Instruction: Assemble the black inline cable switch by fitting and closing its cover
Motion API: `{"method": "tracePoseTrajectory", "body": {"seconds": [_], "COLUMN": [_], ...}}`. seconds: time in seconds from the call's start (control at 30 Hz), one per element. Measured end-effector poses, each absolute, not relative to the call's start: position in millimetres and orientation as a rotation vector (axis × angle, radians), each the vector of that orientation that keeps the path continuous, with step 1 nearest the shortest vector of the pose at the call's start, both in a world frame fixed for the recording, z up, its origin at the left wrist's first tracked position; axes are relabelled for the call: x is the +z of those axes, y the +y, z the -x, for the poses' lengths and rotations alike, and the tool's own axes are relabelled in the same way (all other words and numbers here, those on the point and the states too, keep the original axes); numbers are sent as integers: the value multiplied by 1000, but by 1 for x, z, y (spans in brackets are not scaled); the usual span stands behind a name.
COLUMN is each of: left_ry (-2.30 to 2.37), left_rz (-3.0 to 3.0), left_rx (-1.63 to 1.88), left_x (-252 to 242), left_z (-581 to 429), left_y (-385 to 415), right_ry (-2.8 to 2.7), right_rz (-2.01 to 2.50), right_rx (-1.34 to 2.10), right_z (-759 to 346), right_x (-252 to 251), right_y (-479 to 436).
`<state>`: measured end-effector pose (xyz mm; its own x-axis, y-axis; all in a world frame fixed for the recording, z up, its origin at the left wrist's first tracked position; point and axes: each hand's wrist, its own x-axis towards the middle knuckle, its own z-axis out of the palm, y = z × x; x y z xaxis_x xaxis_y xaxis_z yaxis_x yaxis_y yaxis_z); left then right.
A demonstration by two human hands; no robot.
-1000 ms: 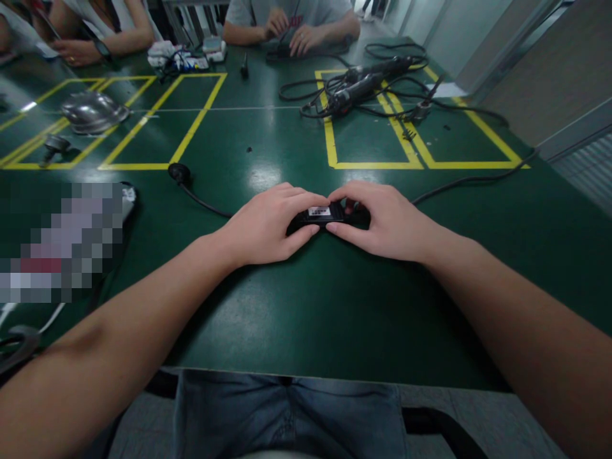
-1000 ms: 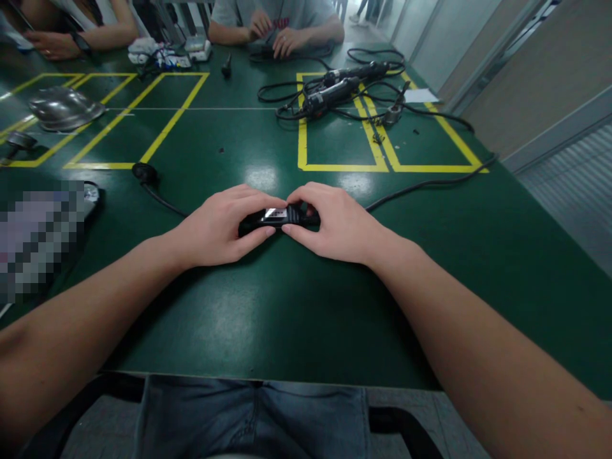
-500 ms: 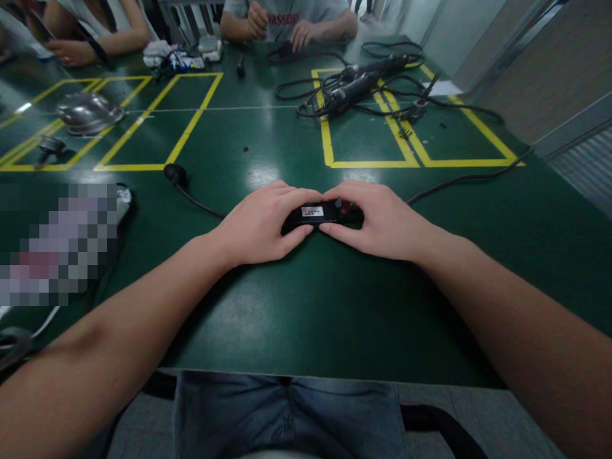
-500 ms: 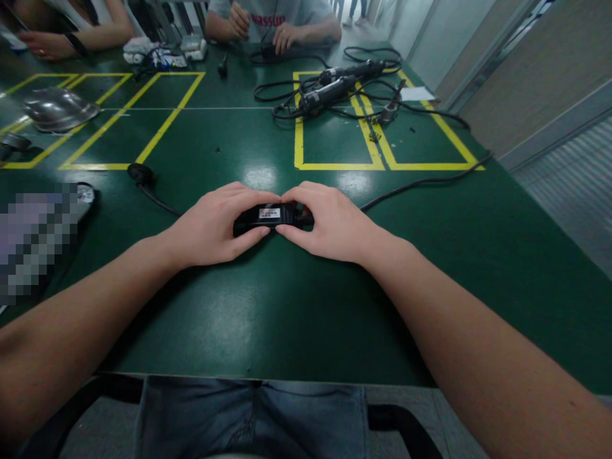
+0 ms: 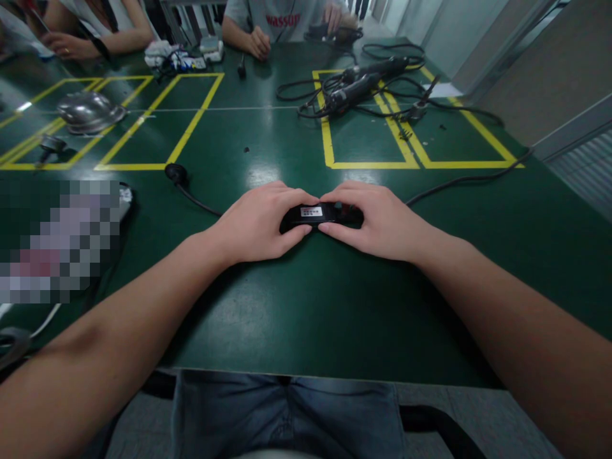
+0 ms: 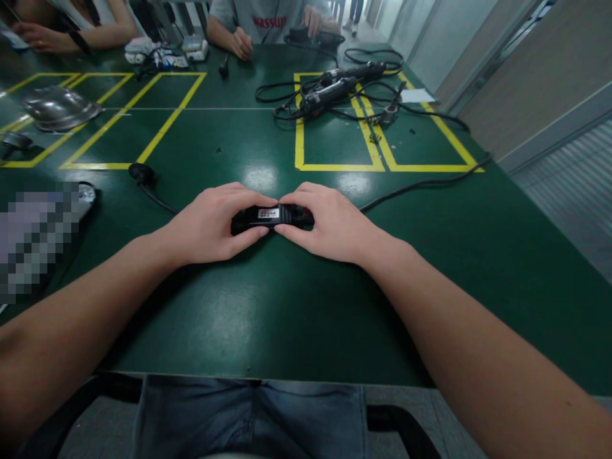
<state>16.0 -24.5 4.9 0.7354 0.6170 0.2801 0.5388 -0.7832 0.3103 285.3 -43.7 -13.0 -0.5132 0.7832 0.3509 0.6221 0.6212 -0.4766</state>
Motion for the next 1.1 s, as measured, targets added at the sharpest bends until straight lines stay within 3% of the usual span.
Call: {"method": "tracePoseTrajectory", "body": {"seconds": [1.1], "left_ry": [823], "left_rz": [-2739], "left_rx": [574], "left_x": [2], "left_z": [-16], "left_y": [-22], "right_ry": [-2322], "right_rz": [1097], "right_rx": [347], "right_z": [-285], "right_x": [-12], "right_y": [-45]}}
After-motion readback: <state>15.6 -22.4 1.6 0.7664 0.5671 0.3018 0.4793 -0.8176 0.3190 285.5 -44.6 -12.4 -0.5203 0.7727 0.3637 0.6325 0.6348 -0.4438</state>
